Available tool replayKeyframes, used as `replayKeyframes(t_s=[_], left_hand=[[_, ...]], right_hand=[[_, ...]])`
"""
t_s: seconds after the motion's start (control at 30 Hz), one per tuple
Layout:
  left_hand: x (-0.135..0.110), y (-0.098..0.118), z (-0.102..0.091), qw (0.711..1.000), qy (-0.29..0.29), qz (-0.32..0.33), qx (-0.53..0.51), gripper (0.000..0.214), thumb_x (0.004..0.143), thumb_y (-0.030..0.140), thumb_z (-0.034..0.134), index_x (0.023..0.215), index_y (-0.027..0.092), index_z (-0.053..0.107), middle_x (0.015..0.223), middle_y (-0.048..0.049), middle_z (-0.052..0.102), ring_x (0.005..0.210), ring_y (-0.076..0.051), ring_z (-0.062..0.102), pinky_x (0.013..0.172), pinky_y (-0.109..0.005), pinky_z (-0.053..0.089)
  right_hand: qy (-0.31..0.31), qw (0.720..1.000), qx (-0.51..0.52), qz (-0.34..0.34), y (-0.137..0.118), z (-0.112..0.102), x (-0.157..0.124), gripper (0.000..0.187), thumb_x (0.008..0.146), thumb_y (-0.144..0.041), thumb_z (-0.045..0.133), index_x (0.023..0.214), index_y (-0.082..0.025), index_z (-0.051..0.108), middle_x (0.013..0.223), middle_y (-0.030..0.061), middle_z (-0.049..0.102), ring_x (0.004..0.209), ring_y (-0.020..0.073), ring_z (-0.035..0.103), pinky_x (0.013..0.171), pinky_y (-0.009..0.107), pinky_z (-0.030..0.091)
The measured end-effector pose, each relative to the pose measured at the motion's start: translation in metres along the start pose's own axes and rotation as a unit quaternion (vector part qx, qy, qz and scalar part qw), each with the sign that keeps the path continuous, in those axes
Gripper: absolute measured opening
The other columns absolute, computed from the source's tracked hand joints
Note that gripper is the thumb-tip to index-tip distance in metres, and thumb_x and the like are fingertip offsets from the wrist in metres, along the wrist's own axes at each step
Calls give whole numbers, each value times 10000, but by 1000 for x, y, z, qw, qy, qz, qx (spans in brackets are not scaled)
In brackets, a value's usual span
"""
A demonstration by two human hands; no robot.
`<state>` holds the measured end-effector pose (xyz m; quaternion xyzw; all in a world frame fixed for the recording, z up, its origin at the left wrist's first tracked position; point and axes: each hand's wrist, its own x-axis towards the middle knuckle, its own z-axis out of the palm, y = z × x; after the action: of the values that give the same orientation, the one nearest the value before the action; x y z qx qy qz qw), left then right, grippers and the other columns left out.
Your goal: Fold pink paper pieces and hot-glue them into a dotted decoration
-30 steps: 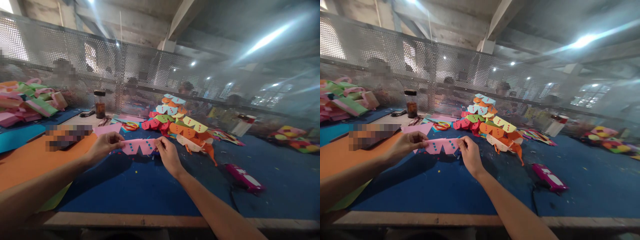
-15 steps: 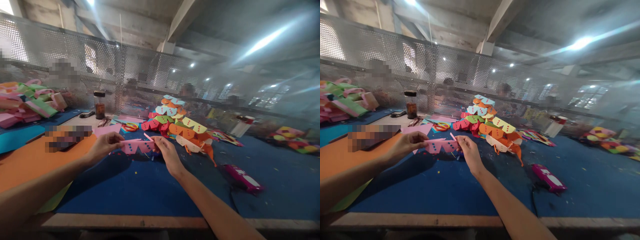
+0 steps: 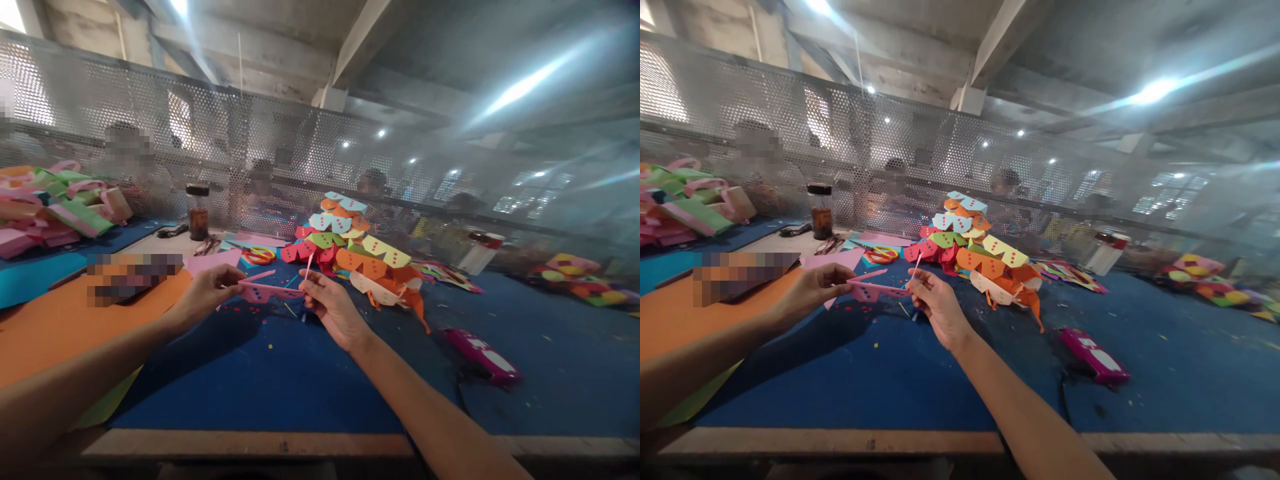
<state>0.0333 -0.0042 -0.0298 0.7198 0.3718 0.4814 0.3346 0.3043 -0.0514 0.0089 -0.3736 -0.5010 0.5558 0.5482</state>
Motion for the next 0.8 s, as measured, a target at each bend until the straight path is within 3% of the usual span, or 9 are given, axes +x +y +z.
replayKeyframes(t_s=[0.23,0.37,0.47,0.67,0.8], left_hand=[[-2,15,2,994,95,32,44,224,831,330,657,1013,202,678,1043,-70,715,891,-208,696,768,-367,571],[-9,37,8,984,143,77,68,242,846,265,644,1082,216,663,972,-26,653,871,-171,635,801,-341,538],[-17,56,22,984,117,119,68,223,879,245,619,1097,231,665,863,9,645,788,-144,611,771,-309,522],[-20,81,57,991,-9,128,35,234,928,226,573,1148,211,652,716,24,681,675,-134,638,657,-271,515],[-14,85,66,986,26,154,57,191,927,213,592,1102,199,668,723,19,645,665,-131,608,634,-268,505]], right_hand=[[1,999,-13,-44,-3,1,-2,281,685,-373,889,823,-217,700,849,-16,661,723,109,603,691,244,491],[16,992,-57,-111,-1,2,0,261,715,-401,865,802,-217,702,854,-6,685,766,143,645,755,287,523],[24,987,-82,-138,0,2,1,236,746,-399,846,810,-219,707,825,-4,689,771,157,665,771,302,537],[13,985,-82,-151,-3,5,-3,236,770,-416,830,825,-222,707,836,9,718,779,168,687,786,316,557],[8,988,-73,-138,-2,5,-4,279,777,-464,818,853,-218,710,836,16,734,791,178,704,806,328,567]])
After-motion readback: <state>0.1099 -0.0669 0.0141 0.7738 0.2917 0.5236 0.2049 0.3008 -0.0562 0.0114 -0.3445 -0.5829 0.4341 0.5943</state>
